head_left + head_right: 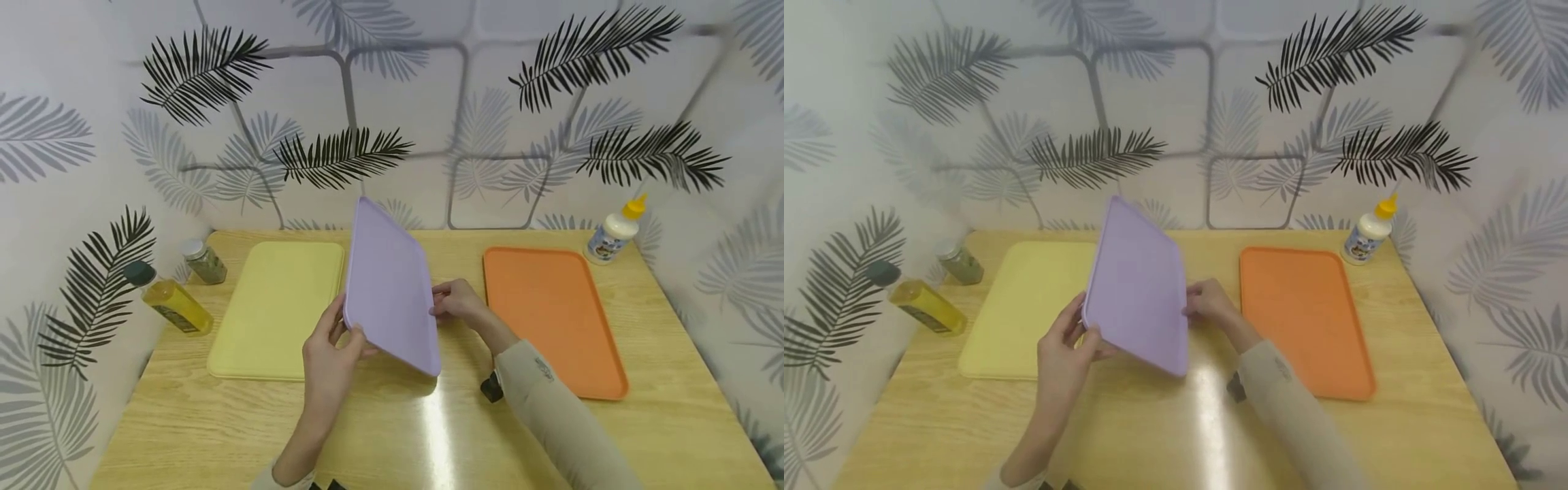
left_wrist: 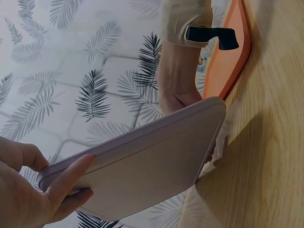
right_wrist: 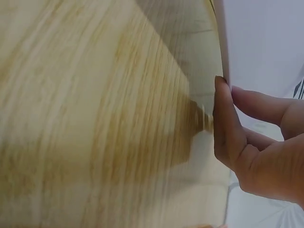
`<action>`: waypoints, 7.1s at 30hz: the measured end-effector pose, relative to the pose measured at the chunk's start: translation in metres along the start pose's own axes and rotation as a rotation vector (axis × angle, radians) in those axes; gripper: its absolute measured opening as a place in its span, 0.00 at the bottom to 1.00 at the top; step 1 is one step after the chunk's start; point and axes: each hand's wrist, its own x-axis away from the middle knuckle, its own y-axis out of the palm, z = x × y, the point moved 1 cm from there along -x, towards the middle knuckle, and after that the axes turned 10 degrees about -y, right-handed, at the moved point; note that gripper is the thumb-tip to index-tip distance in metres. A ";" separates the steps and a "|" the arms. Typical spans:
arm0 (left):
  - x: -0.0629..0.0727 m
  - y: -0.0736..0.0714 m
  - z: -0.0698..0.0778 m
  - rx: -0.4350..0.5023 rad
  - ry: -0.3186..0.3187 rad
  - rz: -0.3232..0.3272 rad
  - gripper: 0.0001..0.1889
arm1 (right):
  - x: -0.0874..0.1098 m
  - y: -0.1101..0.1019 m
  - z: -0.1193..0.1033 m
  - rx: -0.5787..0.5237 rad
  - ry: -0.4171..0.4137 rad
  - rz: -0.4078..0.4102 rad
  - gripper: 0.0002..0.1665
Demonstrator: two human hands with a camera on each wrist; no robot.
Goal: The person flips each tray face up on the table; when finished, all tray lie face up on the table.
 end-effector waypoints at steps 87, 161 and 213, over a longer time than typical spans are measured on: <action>-0.134 -0.003 -0.071 -0.519 -0.321 -0.301 0.19 | 0.030 -0.042 0.007 0.085 0.059 0.157 0.32; -0.149 -0.196 -0.091 -1.211 -0.062 -0.196 0.33 | -0.005 0.123 -0.072 0.541 -0.375 0.004 0.24; -0.167 -0.196 -0.083 -1.130 -0.128 -0.157 0.36 | -0.030 0.177 -0.066 -0.184 -0.114 0.001 0.44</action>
